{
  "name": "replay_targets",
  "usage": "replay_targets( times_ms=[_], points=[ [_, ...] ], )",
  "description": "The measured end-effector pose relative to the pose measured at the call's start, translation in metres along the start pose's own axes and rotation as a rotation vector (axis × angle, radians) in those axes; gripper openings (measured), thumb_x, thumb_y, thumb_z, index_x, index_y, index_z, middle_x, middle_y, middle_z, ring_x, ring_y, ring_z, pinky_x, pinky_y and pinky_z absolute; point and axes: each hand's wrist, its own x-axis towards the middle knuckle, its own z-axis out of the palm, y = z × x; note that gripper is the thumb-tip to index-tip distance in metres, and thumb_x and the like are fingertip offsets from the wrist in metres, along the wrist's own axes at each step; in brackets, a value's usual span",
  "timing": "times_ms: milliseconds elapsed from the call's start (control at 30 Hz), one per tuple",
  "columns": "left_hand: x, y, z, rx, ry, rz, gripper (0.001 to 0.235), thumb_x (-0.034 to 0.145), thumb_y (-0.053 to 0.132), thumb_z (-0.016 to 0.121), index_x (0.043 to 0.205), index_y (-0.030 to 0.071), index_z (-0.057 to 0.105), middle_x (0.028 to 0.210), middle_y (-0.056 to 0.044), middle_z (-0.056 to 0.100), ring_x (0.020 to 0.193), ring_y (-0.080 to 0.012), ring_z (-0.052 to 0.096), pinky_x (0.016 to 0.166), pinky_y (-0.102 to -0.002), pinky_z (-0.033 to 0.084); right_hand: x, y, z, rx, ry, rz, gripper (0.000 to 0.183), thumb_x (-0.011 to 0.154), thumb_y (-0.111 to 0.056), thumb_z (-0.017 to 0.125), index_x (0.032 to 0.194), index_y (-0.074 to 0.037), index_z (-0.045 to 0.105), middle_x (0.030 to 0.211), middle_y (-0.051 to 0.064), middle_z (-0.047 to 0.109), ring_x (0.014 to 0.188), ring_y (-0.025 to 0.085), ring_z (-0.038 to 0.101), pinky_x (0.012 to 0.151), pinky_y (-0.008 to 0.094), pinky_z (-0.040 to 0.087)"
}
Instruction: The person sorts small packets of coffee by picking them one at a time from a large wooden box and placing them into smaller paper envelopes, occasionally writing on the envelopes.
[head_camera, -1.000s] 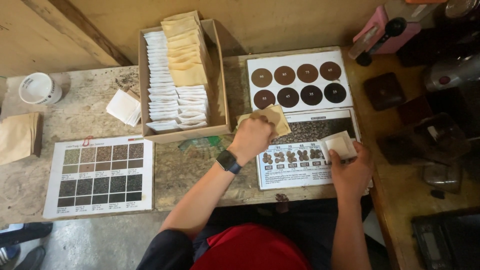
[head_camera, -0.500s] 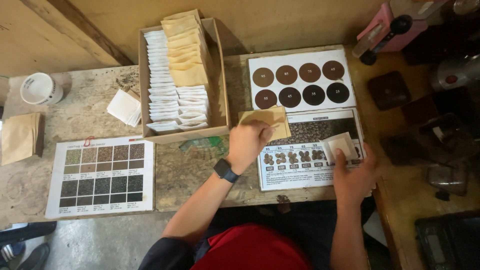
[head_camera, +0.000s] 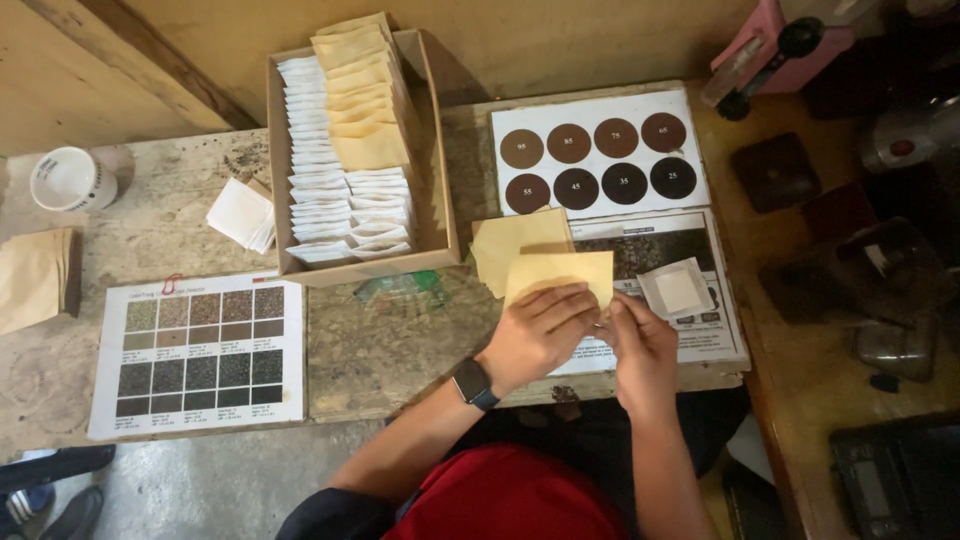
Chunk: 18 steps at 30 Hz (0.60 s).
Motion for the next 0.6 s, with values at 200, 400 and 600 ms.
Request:
replay_targets(
  times_ms=[200,400,600],
  points=[
    [-0.008,0.003,-0.006,-0.062,-0.165,0.014,0.016,0.096,0.005,0.063,0.089,0.003,0.076,0.102,-0.012,0.077,0.098,-0.031,0.076,0.081,-0.038,0.065,0.001,0.01,-0.007,0.014,0.099,0.098,0.026,0.1,-0.003,0.065,0.12,0.014,0.067,0.091,0.025,0.07,0.086,0.031,0.071,0.082,0.063,0.061],
    [-0.008,0.005,-0.002,-0.331,-0.206,-0.285,0.023,0.09,0.023,0.07,0.102,0.004,0.075,0.098,-0.014,0.077,0.096,-0.0314,0.076,0.086,-0.043,0.064,-0.012,-0.023,0.003,-0.313,0.133,0.025,0.02,0.099,-0.005,0.066,0.115,0.001,0.077,0.09,0.021,0.076,0.088,0.021,0.07,0.08,0.047,0.062],
    [0.009,0.015,-0.002,-0.751,-0.076,-0.766,0.019,0.083,0.009,0.084,0.085,-0.001,0.068,0.077,-0.013,0.067,0.068,-0.0253,0.07,0.056,-0.032,0.059,-0.027,0.0,-0.017,-0.41,0.054,-0.102,0.02,0.101,-0.009,0.064,0.112,-0.005,0.08,0.104,0.02,0.079,0.106,0.025,0.073,0.093,0.045,0.058]
  ],
)
